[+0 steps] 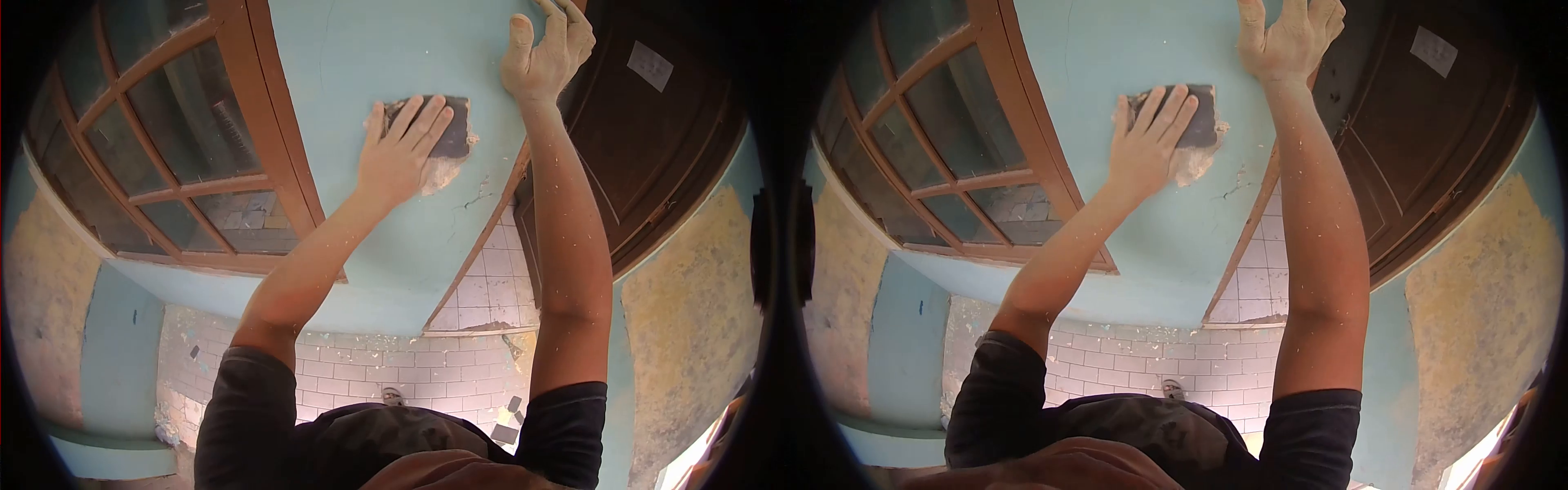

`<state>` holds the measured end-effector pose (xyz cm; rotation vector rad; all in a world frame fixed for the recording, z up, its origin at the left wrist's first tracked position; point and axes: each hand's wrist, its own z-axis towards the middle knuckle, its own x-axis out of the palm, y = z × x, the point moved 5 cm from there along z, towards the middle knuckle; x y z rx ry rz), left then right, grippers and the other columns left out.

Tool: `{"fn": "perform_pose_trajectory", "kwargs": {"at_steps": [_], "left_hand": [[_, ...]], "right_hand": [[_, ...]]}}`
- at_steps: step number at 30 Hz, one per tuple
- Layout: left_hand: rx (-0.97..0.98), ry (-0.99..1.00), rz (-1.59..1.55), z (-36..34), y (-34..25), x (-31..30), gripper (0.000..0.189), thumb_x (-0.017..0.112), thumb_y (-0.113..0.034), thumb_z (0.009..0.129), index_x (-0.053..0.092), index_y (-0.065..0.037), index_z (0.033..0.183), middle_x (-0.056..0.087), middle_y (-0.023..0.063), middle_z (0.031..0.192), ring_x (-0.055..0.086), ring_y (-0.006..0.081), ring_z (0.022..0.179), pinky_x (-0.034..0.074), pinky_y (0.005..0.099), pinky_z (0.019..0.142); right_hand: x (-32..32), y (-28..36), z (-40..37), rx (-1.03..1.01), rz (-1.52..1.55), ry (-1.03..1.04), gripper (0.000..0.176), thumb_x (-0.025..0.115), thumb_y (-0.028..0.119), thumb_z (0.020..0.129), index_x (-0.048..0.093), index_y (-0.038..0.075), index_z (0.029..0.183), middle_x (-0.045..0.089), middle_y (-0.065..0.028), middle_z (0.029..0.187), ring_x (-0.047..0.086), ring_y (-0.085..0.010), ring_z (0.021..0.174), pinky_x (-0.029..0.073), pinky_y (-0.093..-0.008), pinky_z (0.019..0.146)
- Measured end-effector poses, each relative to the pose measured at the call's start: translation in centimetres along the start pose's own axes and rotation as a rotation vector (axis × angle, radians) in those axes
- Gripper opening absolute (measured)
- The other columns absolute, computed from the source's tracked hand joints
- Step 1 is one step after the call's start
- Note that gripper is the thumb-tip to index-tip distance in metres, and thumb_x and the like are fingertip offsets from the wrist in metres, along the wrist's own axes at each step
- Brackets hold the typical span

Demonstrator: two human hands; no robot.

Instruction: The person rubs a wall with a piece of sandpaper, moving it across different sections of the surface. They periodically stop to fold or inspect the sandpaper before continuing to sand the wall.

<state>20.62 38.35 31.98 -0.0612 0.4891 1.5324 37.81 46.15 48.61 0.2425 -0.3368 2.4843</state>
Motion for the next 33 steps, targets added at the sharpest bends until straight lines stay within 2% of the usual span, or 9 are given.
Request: {"fn": "perform_pose_trajectory", "kwargs": {"at_steps": [4,9,11,13,18,21,23,25,33], "left_hand": [[0.085,0.172,-0.105,-3.8,0.9,-0.5,0.083,0.071,-0.021,0.081,0.043,-0.016,0.160,0.042,0.0050,0.165,0.039,0.0334,0.151,0.023,0.0697,0.120],[-0.216,-0.370,0.192,7.0,8.9,-6.0,0.080,0.065,-0.018,0.084,0.042,-0.016,0.161,0.039,0.0126,0.166,0.038,0.0383,0.150,0.020,0.0727,0.119],[-0.371,-0.125,0.391,7.5,7.4,-6.3,0.071,0.054,-0.018,0.095,0.034,-0.003,0.162,0.034,0.0157,0.168,0.027,0.0341,0.157,0.013,0.0578,0.129],[-0.228,-0.230,0.164,2.5,5.4,-2.5,0.079,0.065,-0.018,0.085,0.043,-0.014,0.160,0.039,0.0141,0.165,0.039,0.0400,0.149,0.020,0.0750,0.118],[-0.147,0.161,0.037,-11.7,0.5,1.5,0.077,0.065,-0.018,0.084,0.045,-0.014,0.158,0.041,0.0127,0.164,0.041,0.0382,0.148,0.023,0.0753,0.117],[-0.176,0.165,0.059,-6.8,2.7,-1.6,0.078,0.062,-0.015,0.084,0.043,-0.012,0.160,0.040,0.0141,0.165,0.039,0.0396,0.149,0.021,0.0738,0.118],[-0.208,-0.144,0.097,0.4,6.1,-4.5,0.078,0.059,-0.015,0.084,0.041,-0.007,0.160,0.037,0.0182,0.166,0.036,0.0434,0.150,0.016,0.0722,0.120],[-0.357,-0.234,0.330,6.2,8.3,-7.3,0.071,0.056,-0.013,0.090,0.040,-0.001,0.158,0.039,0.0161,0.165,0.033,0.0354,0.154,0.021,0.0551,0.127],[-0.350,-0.034,0.138,-12.4,1.6,1.5,0.078,0.057,-0.015,0.085,0.038,-0.002,0.160,0.037,0.0231,0.164,0.033,0.0459,0.152,0.010,0.0737,0.120]], "right_hand": [[0.1,-0.1,-0.1,-0.017,0.004,0.002,0.049,0.057,0.039,0.097,0.061,0.000,0.127,0.051,-0.0253,0.135,0.047,-0.0408,0.126,0.034,-0.0557,0.107],[0.2,-0.4,-0.2,-0.030,-0.005,-0.011,0.050,0.057,0.040,0.097,0.061,0.001,0.127,0.051,-0.0251,0.136,0.046,-0.0404,0.127,0.034,-0.0563,0.107],[0.2,-0.5,-0.4,-0.025,-0.013,0.000,0.049,0.057,0.040,0.098,0.061,0.001,0.127,0.051,-0.0248,0.136,0.046,-0.0402,0.127,0.034,-0.0562,0.107],[0.2,-0.6,0.1,-0.025,-0.015,-0.005,0.048,0.057,0.040,0.098,0.062,0.002,0.127,0.052,-0.0244,0.136,0.047,-0.0400,0.128,0.034,-0.0560,0.107],[0.0,-0.1,-0.1,-0.032,-0.024,0.010,0.046,0.057,0.039,0.099,0.062,0.002,0.126,0.052,-0.0235,0.136,0.047,-0.0391,0.127,0.034,-0.0551,0.107],[0.1,-0.3,-0.1,-0.052,-0.012,-0.001,0.046,0.055,0.039,0.100,0.063,0.001,0.125,0.053,-0.0236,0.135,0.048,-0.0389,0.125,0.034,-0.0550,0.107],[0.0,-0.2,-0.1,-0.058,-0.016,-0.027,0.045,0.054,0.038,0.102,0.063,0.000,0.124,0.053,-0.0236,0.134,0.048,-0.0388,0.124,0.035,-0.0544,0.107],[0.1,-0.2,-0.1,-0.063,-0.019,-0.034,0.045,0.054,0.038,0.102,0.063,0.000,0.123,0.053,-0.0235,0.133,0.048,-0.0389,0.124,0.035,-0.0541,0.106],[0.6,-1.6,-0.3,-0.037,0.014,0.066,0.048,0.050,0.036,0.105,0.058,0.000,0.136,0.049,-0.0230,0.145,0.043,-0.0398,0.136,0.031,-0.0547,0.113]]}}
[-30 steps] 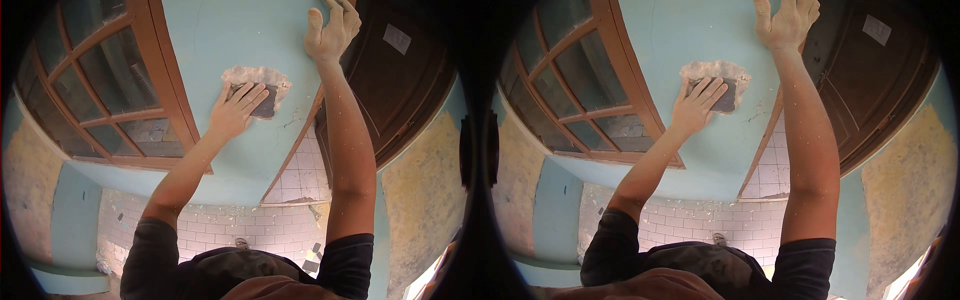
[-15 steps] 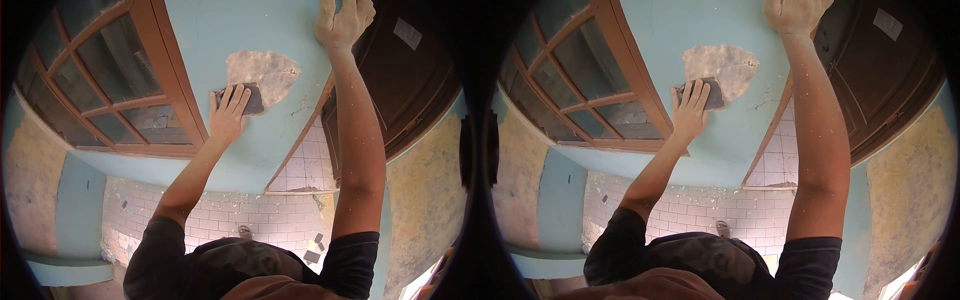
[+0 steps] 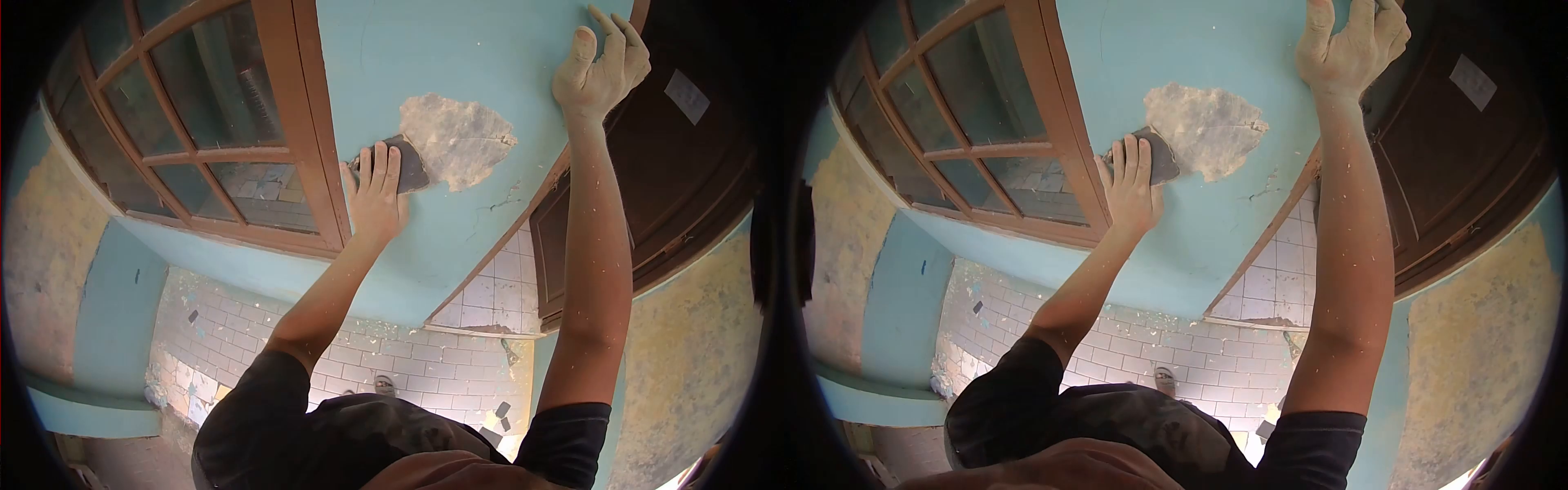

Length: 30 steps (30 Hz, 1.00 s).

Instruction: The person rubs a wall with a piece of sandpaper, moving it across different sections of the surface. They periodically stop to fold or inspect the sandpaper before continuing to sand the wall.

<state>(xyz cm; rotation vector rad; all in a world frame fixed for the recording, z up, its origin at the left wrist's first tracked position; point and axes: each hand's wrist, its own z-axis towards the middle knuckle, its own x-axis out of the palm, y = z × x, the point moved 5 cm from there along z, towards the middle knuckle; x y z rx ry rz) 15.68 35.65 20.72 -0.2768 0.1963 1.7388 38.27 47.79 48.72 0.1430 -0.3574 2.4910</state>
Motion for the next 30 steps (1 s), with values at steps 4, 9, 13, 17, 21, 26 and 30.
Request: {"fn": "perform_pose_trajectory", "kwargs": {"at_steps": [4,9,13,17,21,26,30], "left_hand": [[0.034,-0.137,-0.022,13.9,0.9,-4.7,0.079,0.060,-0.016,0.086,0.038,-0.004,0.160,0.035,0.0214,0.166,0.032,0.0459,0.152,0.012,0.0743,0.120],[-0.010,-0.269,0.027,19.2,0.9,-4.5,0.080,0.062,-0.017,0.083,0.039,-0.006,0.160,0.036,0.0175,0.166,0.034,0.0431,0.151,0.018,0.0740,0.119],[0.006,0.174,-0.062,-1.9,-2.2,-0.3,0.076,0.063,-0.012,0.084,0.043,-0.003,0.157,0.039,0.0218,0.164,0.038,0.0447,0.150,0.021,0.0729,0.118],[-0.115,0.212,-0.371,-1.5,-2.2,-4.7,0.061,0.062,-0.014,0.092,0.051,-0.003,0.151,0.051,0.0162,0.157,0.048,0.0395,0.144,0.032,0.0575,0.121],[-1.108,0.489,-1.254,0.2,0.8,-6.3,0.047,0.048,-0.035,0.111,0.061,0.004,0.132,0.069,0.0135,0.128,0.063,0.0236,0.121,0.045,0.0411,0.108],[-1.103,0.395,-1.788,3.3,-0.5,-10.2,0.050,0.057,-0.047,0.107,0.064,0.000,0.125,0.068,0.0070,0.119,0.062,0.0156,0.110,0.047,0.0351,0.100],[-1.012,0.640,-1.751,3.5,-1.7,-9.7,0.054,0.054,-0.046,0.109,0.062,0.002,0.130,0.070,0.0092,0.120,0.064,0.0171,0.112,0.049,0.0362,0.096]], "right_hand": [[0.4,0.3,0.2,-0.047,0.044,-0.157,0.062,0.041,0.062,0.107,0.075,0.011,0.119,0.059,-0.0106,0.130,0.047,-0.0263,0.122,0.032,-0.0437,0.108],[-0.1,1.2,-0.1,-0.020,0.050,-0.182,0.062,0.040,0.061,0.107,0.076,0.012,0.118,0.060,-0.0091,0.127,0.048,-0.0252,0.120,0.033,-0.0436,0.108],[0.3,0.6,-0.4,-0.004,0.028,-0.150,0.062,0.041,0.062,0.107,0.076,0.012,0.118,0.059,-0.0090,0.128,0.047,-0.0255,0.122,0.032,-0.0445,0.109],[0.5,0.7,-0.2,0.009,-0.070,-0.023,0.064,0.042,0.064,0.106,0.073,0.011,0.124,0.056,-0.0101,0.132,0.046,-0.0270,0.125,0.031,-0.0470,0.111],[0.0,3.7,-3.3,0.138,0.064,0.106,0.067,0.048,0.061,0.104,0.059,0.007,0.142,0.044,-0.0168,0.149,0.037,-0.0354,0.139,0.024,-0.0533,0.118],[-3.1,15.9,-13.2,1.011,1.176,0.641,0.073,0.066,0.036,0.100,0.038,0.000,0.156,0.033,-0.0221,0.163,0.025,-0.0328,0.155,0.025,-0.0483,0.124],[-4.6,20.7,-14.3,1.667,1.802,0.800,0.065,0.059,0.021,0.101,0.034,-0.001,0.157,0.049,-0.0219,0.153,0.050,-0.0307,0.142,0.042,-0.0439,0.115]]}}
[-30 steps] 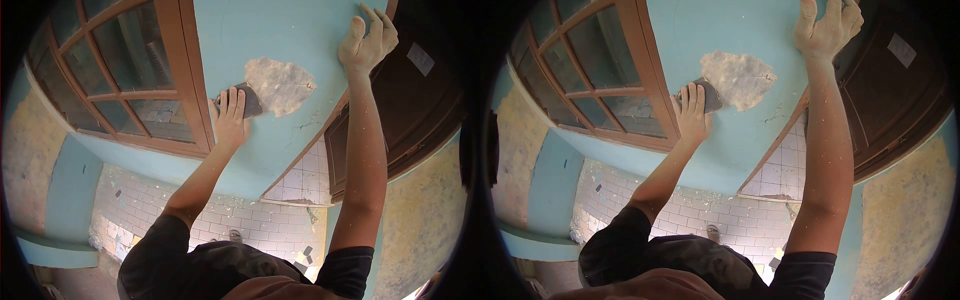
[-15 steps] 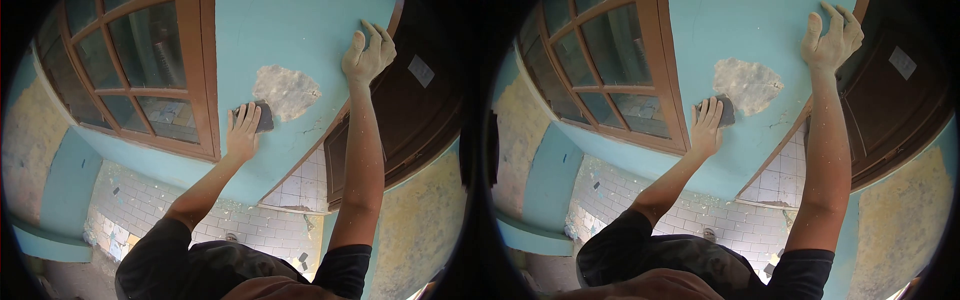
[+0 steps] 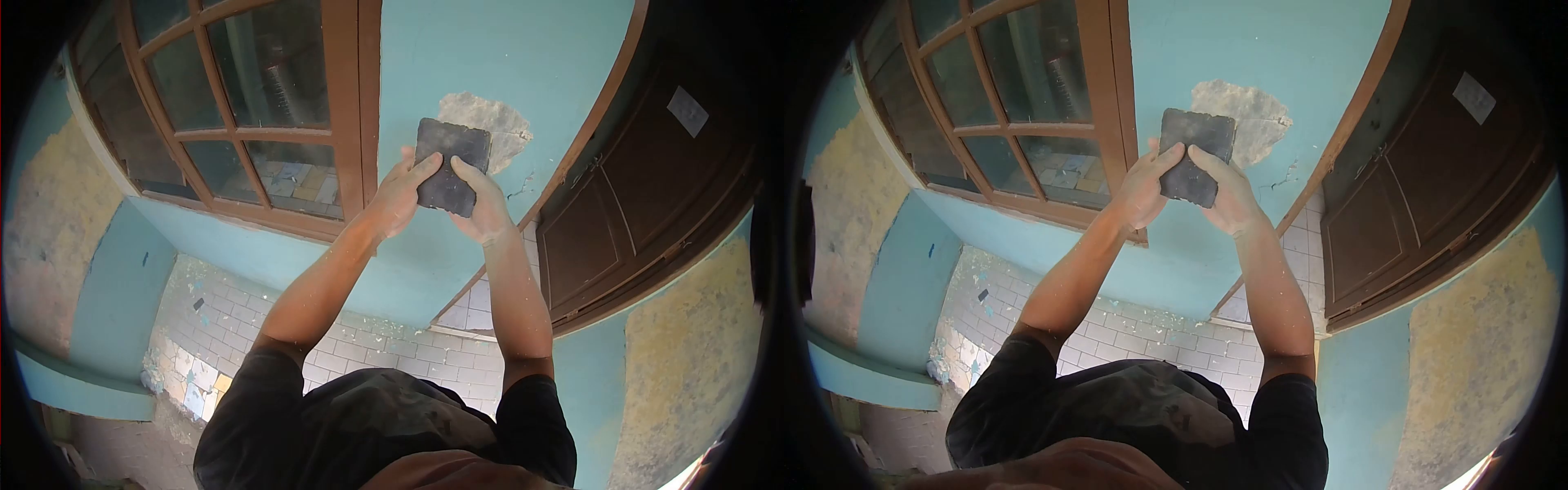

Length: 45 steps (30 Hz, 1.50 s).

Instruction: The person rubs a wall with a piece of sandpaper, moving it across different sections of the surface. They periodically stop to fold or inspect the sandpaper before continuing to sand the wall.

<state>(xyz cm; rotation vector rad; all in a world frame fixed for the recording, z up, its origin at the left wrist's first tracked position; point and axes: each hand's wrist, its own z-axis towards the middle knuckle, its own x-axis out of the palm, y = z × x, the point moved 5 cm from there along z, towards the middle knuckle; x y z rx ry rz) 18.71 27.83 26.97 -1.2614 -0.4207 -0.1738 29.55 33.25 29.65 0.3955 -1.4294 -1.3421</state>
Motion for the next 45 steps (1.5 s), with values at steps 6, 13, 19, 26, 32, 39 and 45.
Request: {"fn": "perform_pose_trajectory", "kwargs": {"at_steps": [6,13,19,26,32,39,45], "left_hand": [[0.234,-0.026,0.688,0.6,-4.9,-5.2,0.048,0.064,-0.048,0.102,0.071,-0.003,0.118,0.072,0.0135,0.122,0.063,0.0206,0.124,0.051,0.0399,0.099],[1.048,-0.331,1.626,3.6,-13.2,-9.3,0.057,0.076,-0.036,0.091,0.062,-0.010,0.139,0.055,0.0116,0.150,0.044,0.0350,0.145,0.033,0.0505,0.120],[1.247,-0.189,1.670,7.9,-11.4,-12.2,0.071,0.069,-0.035,0.096,0.043,-0.012,0.157,0.038,0.0126,0.165,0.032,0.0349,0.154,0.026,0.0553,0.124],[1.264,-0.348,1.728,9.4,-7.5,-13.6,0.077,0.065,-0.035,0.096,0.033,-0.016,0.164,0.029,0.0068,0.172,0.027,0.0314,0.157,0.020,0.0633,0.125],[1.326,-0.362,1.649,9.4,-7.4,-13.8,0.072,0.062,-0.032,0.095,0.040,-0.013,0.161,0.034,0.0077,0.169,0.029,0.0320,0.156,0.019,0.0635,0.126],[1.334,-0.358,1.674,8.9,-7.0,-14.1,0.067,0.058,-0.030,0.097,0.043,-0.013,0.160,0.036,0.0070,0.169,0.031,0.0308,0.156,0.020,0.0611,0.126],[1.384,-0.412,1.670,9.0,-6.5,-14.2,0.063,0.054,-0.031,0.099,0.045,-0.012,0.159,0.040,0.0069,0.166,0.034,0.0299,0.155,0.022,0.0602,0.125]], "right_hand": [[3.1,15.7,0.2,-0.956,-0.720,-0.320,0.081,0.042,-0.004,0.091,0.009,0.000,0.165,0.039,-0.0225,0.158,0.048,-0.0365,0.143,0.040,-0.0444,0.116],[8.2,25.5,10.7,-1.031,-1.976,-1.100,0.064,0.048,0.035,0.108,0.031,0.008,0.163,0.016,-0.0153,0.174,0.010,-0.0332,0.161,0.008,-0.0505,0.131],[7.2,9.7,14.3,-1.541,-2.081,-0.682,0.061,0.069,0.044,0.094,0.057,0.022,0.150,0.054,-0.0092,0.153,0.047,-0.0356,0.141,0.034,-0.0577,0.116],[6.0,9.4,12.6,-1.393,-2.321,-0.465,0.059,0.066,0.046,0.095,0.060,0.021,0.148,0.052,-0.0094,0.156,0.045,-0.0337,0.144,0.032,-0.0544,0.119],[13.6,21.5,17.7,-1.346,-2.098,-1.047,0.067,0.038,0.047,0.108,0.034,0.008,0.162,0.024,-0.0185,0.171,0.017,-0.0363,0.159,0.011,-0.0490,0.130],[1.0,-3.8,11.6,-1.312,-2.108,-0.676,0.053,0.057,0.049,0.099,0.064,0.020,0.143,0.050,-0.0110,0.157,0.042,-0.0373,0.144,0.030,-0.0584,0.117],[12.2,17.8,17.1,-1.475,-2.127,-0.913,0.058,0.046,0.044,0.105,0.049,0.011,0.153,0.041,-0.0182,0.161,0.033,-0.0410,0.148,0.021,-0.0526,0.123]]}}
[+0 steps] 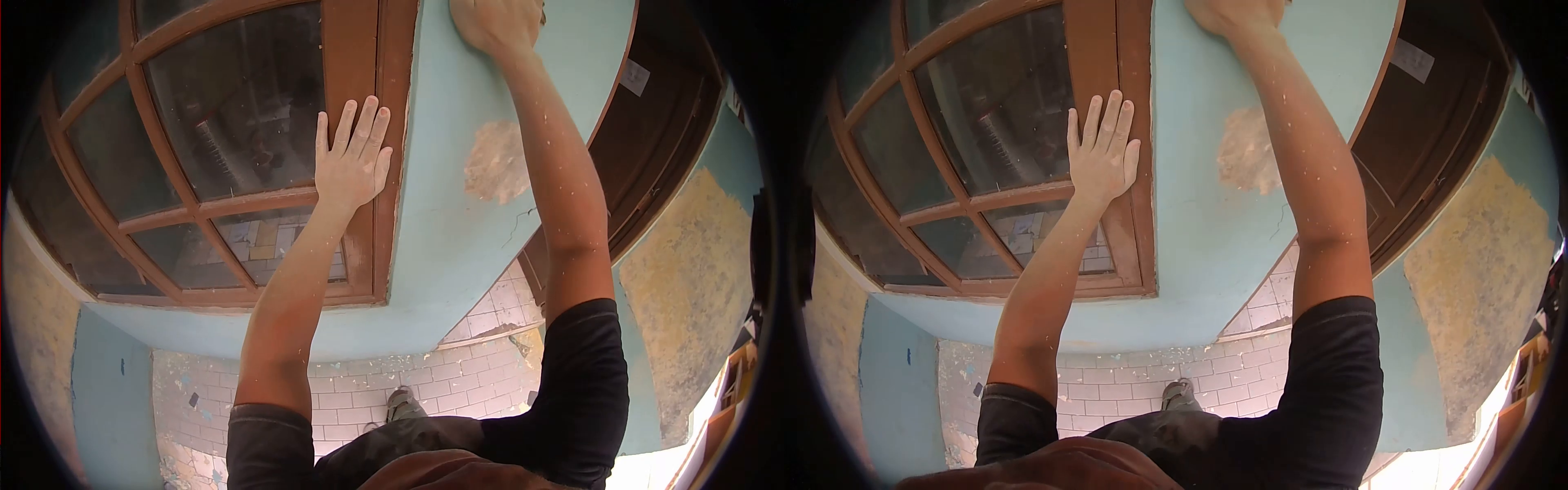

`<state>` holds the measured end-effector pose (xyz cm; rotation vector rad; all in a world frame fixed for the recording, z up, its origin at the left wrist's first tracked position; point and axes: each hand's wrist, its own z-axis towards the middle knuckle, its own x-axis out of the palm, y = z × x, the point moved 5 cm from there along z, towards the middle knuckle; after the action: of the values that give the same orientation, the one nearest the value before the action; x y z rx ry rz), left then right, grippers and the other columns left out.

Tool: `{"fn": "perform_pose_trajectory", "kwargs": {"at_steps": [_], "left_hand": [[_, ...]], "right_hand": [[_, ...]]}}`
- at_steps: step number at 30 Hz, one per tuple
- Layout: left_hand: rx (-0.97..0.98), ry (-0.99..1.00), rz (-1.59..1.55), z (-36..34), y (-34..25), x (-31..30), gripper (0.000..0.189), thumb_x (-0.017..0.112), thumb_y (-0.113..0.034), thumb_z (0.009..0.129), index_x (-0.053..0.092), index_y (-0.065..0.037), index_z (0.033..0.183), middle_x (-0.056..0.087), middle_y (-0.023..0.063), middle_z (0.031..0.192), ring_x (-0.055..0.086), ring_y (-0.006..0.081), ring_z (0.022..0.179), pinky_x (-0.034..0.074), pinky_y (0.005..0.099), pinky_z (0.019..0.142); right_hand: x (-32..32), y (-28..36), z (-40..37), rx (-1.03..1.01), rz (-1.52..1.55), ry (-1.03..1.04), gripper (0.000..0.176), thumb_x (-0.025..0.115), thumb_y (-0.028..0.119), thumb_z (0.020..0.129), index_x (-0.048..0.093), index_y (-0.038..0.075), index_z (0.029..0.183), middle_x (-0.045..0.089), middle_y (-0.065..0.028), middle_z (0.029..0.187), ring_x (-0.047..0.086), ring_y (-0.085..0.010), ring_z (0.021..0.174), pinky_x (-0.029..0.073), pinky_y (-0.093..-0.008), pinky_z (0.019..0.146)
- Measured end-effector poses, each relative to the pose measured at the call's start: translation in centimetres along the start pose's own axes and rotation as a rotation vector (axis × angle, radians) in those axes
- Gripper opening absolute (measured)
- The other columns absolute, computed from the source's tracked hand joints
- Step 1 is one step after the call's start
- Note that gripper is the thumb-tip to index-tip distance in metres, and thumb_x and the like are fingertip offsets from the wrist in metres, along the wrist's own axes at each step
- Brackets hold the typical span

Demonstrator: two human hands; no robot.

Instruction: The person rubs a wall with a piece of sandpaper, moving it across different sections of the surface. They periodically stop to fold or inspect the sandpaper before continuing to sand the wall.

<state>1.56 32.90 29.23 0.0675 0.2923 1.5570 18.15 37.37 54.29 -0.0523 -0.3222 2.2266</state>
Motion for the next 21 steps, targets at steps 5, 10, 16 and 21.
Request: {"fn": "perform_pose_trajectory", "kwargs": {"at_steps": [5,10,16,21], "left_hand": [[0.026,0.024,0.016,-0.4,0.2,-0.2,0.064,0.055,-0.032,0.098,0.046,-0.012,0.158,0.041,0.0067,0.166,0.034,0.0288,0.155,0.022,0.0592,0.125],[0.010,0.010,0.009,-0.7,-0.3,-0.3,0.065,0.057,-0.030,0.096,0.046,-0.012,0.158,0.041,0.0066,0.166,0.034,0.0284,0.155,0.023,0.0593,0.125],[0.023,-0.009,0.062,-0.3,0.0,0.0,0.064,0.055,-0.031,0.096,0.047,-0.011,0.157,0.042,0.0075,0.166,0.036,0.0296,0.154,0.024,0.0603,0.124],[0.034,-0.001,0.066,-0.5,0.2,0.1,0.063,0.054,-0.031,0.097,0.049,-0.010,0.156,0.044,0.0086,0.164,0.036,0.0298,0.154,0.023,0.0595,0.125]], "right_hand": [[1.4,1.7,-7.0,0.142,0.018,0.358,0.049,0.054,0.042,0.103,0.063,0.014,0.143,0.053,-0.0154,0.154,0.044,-0.0415,0.141,0.030,-0.0555,0.115],[-3.3,6.8,-28.0,0.027,0.071,0.188,0.046,0.053,0.049,0.102,0.070,0.021,0.134,0.057,-0.0081,0.151,0.052,-0.0356,0.137,0.036,-0.0570,0.113],[0.0,-3.5,-8.7,0.029,-0.067,0.181,0.046,0.052,0.044,0.103,0.067,0.018,0.138,0.057,-0.0126,0.150,0.049,-0.0405,0.139,0.031,-0.0547,0.117],[-1.0,-0.3,-5.9,0.170,0.011,-0.038,0.054,0.045,0.042,0.106,0.051,0.011,0.150,0.040,-0.0180,0.161,0.033,-0.0422,0.148,0.023,-0.0536,0.122]]}}
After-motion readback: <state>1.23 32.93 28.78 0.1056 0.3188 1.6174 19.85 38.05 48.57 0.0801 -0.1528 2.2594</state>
